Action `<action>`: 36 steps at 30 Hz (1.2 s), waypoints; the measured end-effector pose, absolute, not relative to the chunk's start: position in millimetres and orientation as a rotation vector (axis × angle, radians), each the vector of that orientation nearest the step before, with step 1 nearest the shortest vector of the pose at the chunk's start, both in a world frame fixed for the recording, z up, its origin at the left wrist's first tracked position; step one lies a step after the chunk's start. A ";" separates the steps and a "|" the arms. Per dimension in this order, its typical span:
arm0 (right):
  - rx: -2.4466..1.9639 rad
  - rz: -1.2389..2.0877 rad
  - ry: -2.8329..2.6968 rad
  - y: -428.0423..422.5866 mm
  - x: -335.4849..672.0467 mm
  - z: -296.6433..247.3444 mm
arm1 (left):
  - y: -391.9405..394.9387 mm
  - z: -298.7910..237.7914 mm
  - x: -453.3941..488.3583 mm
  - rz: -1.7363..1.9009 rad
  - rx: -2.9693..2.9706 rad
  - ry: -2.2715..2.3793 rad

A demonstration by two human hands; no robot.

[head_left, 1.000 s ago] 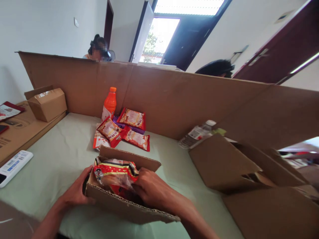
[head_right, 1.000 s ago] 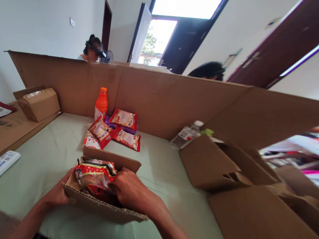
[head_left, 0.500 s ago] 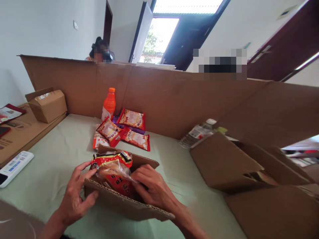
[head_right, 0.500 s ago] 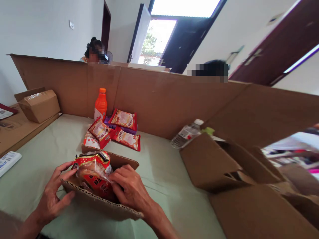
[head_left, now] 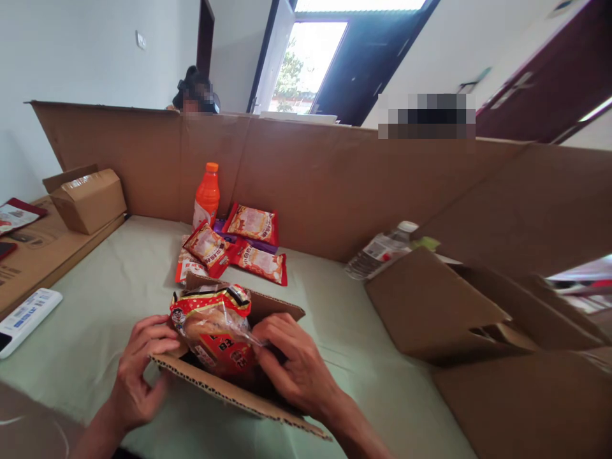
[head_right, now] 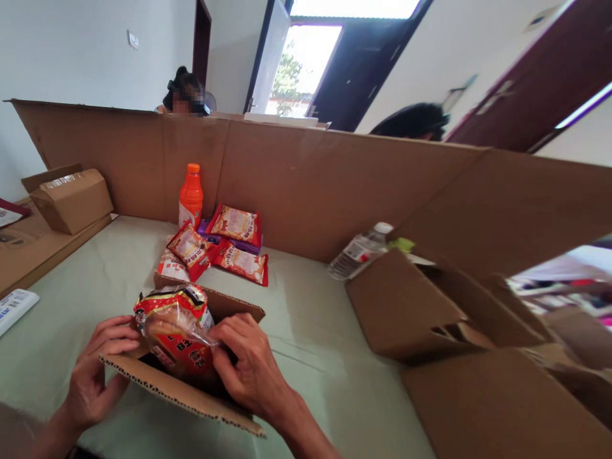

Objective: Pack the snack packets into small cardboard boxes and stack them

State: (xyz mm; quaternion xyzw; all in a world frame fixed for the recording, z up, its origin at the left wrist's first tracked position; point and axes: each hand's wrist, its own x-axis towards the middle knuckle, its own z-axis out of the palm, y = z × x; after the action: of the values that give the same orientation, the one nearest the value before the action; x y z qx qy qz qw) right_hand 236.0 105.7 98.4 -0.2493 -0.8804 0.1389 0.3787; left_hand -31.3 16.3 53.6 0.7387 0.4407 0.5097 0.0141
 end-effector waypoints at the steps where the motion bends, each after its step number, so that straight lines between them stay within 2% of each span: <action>1: -0.634 0.369 -2.271 106.9 235.3 97.3 | 17.1 55.4 -33.8 1.544 2.317 1.352; 6: -0.729 0.419 -2.367 111.7 230.7 92.6 | 20.8 68.9 -44.2 1.400 2.407 1.407; 10: -0.627 0.366 -2.259 108.1 230.6 91.9 | 23.0 78.0 -47.8 1.279 2.477 1.346; 15: -0.776 0.374 -2.035 102.7 234.1 88.4 | 24.9 72.2 -42.0 1.455 2.410 1.361; 18: -0.742 0.413 -2.141 104.8 232.1 87.8 | 23.5 68.0 -41.7 1.498 2.357 1.329; 25: -0.757 0.501 -2.287 108.7 229.8 89.2 | 22.3 81.2 -55.3 1.257 2.336 1.076; 32: -0.754 0.494 -2.287 107.2 230.2 86.9 | 34.4 89.5 -59.9 1.094 2.357 1.113; 36: -0.753 0.481 -2.292 107.2 229.6 86.2 | 34.8 87.7 -59.1 1.135 2.405 1.104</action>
State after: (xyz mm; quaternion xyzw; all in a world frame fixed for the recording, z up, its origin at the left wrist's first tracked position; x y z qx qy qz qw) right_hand 229.6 107.2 86.2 -0.2887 -0.8781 0.1841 0.3343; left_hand -59.1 34.8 87.7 0.8282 0.3801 0.3907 0.1308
